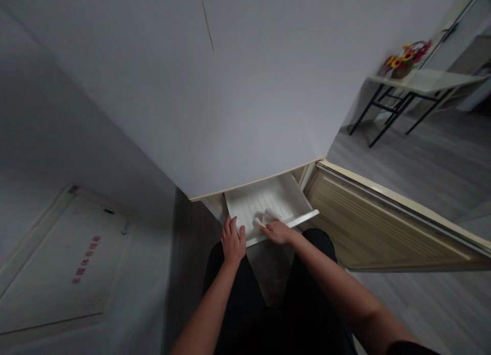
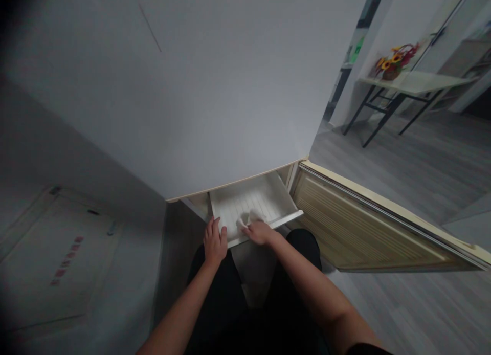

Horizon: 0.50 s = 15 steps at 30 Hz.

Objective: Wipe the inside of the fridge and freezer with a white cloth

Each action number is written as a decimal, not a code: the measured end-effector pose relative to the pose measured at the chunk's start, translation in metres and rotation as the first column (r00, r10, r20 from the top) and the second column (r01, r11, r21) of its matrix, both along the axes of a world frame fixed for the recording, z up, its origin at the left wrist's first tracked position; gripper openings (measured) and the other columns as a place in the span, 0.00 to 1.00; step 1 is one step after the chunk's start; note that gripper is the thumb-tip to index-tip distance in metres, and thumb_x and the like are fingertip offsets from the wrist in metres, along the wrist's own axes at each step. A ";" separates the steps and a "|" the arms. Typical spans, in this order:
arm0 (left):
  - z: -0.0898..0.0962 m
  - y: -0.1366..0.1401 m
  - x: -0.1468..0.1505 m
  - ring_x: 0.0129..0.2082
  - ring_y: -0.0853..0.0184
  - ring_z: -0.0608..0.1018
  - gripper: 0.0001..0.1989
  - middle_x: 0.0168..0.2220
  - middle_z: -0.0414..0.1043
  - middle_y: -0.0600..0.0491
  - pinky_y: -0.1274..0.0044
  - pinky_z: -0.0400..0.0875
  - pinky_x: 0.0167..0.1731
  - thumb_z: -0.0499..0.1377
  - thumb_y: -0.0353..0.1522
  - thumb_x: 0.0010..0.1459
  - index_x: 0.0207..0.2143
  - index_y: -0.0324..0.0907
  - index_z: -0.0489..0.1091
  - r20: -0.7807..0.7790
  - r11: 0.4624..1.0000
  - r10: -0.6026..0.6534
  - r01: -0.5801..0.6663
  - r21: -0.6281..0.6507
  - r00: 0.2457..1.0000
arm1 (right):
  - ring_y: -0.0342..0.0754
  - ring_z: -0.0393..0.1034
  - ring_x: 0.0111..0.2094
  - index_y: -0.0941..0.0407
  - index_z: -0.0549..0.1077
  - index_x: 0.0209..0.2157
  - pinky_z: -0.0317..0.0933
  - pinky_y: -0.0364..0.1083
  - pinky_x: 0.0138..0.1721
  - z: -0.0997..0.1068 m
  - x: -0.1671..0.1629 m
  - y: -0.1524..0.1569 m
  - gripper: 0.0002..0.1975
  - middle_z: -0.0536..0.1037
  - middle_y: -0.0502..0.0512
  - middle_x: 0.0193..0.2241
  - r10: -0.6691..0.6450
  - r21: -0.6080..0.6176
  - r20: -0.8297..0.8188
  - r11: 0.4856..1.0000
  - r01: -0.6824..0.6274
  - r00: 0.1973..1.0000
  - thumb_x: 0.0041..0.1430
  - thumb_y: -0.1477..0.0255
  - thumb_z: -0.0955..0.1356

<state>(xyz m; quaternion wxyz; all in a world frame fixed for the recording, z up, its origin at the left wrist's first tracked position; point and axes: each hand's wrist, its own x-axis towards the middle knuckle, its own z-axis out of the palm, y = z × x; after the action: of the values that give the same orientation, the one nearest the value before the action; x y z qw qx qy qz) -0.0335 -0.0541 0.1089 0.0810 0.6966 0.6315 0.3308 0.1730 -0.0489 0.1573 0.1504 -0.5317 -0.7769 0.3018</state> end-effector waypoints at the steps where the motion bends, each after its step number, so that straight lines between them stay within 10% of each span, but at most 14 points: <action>1: -0.001 0.001 -0.001 0.66 0.50 0.64 0.27 0.65 0.60 0.37 0.57 0.61 0.62 0.44 0.43 0.69 0.64 0.40 0.60 0.012 1.000 -0.012 0.012 0.002 1.000 | 0.54 0.69 0.56 0.59 0.78 0.48 0.56 0.56 0.64 0.001 0.003 -0.012 0.19 0.79 0.60 0.47 0.054 0.025 0.003 0.998 -0.054 0.999 0.72 0.64 0.60; 7: -0.005 0.004 -0.009 0.65 0.51 0.64 0.32 0.65 0.60 0.39 0.58 0.61 0.62 0.44 0.51 0.67 0.63 0.40 0.60 0.042 0.988 -0.153 0.153 0.002 0.987 | 0.51 0.35 0.73 0.59 0.56 0.70 0.32 0.59 0.72 -0.027 -0.041 -0.096 0.28 0.52 0.56 0.71 0.229 0.202 0.031 0.952 -0.230 0.973 0.73 0.64 0.56; 12: -0.001 0.003 -0.007 0.66 0.49 0.63 0.33 0.66 0.59 0.37 0.56 0.59 0.63 0.44 0.51 0.67 0.63 0.38 0.59 0.006 0.989 -0.146 0.146 -0.011 0.989 | 0.58 0.32 0.73 0.50 0.52 0.72 0.38 0.65 0.69 -0.060 -0.027 -0.105 0.32 0.42 0.52 0.73 -0.098 0.253 0.120 0.965 0.065 0.988 0.68 0.69 0.59; 15: 0.003 0.001 -0.003 0.65 0.47 0.63 0.31 0.65 0.59 0.36 0.55 0.62 0.61 0.48 0.49 0.66 0.62 0.39 0.60 -0.022 0.992 -0.120 0.120 -0.026 0.993 | 0.59 0.38 0.72 0.56 0.60 0.68 0.43 0.62 0.69 -0.056 0.015 -0.085 0.27 0.50 0.59 0.71 -0.456 0.314 0.034 0.850 0.423 0.889 0.70 0.71 0.57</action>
<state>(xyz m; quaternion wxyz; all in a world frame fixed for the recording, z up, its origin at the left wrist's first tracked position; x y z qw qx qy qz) -0.0365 -0.0528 0.1115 0.1018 0.7360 0.5934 0.3096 0.1878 -0.1334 0.1010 0.2519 -0.6820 -0.6778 0.1096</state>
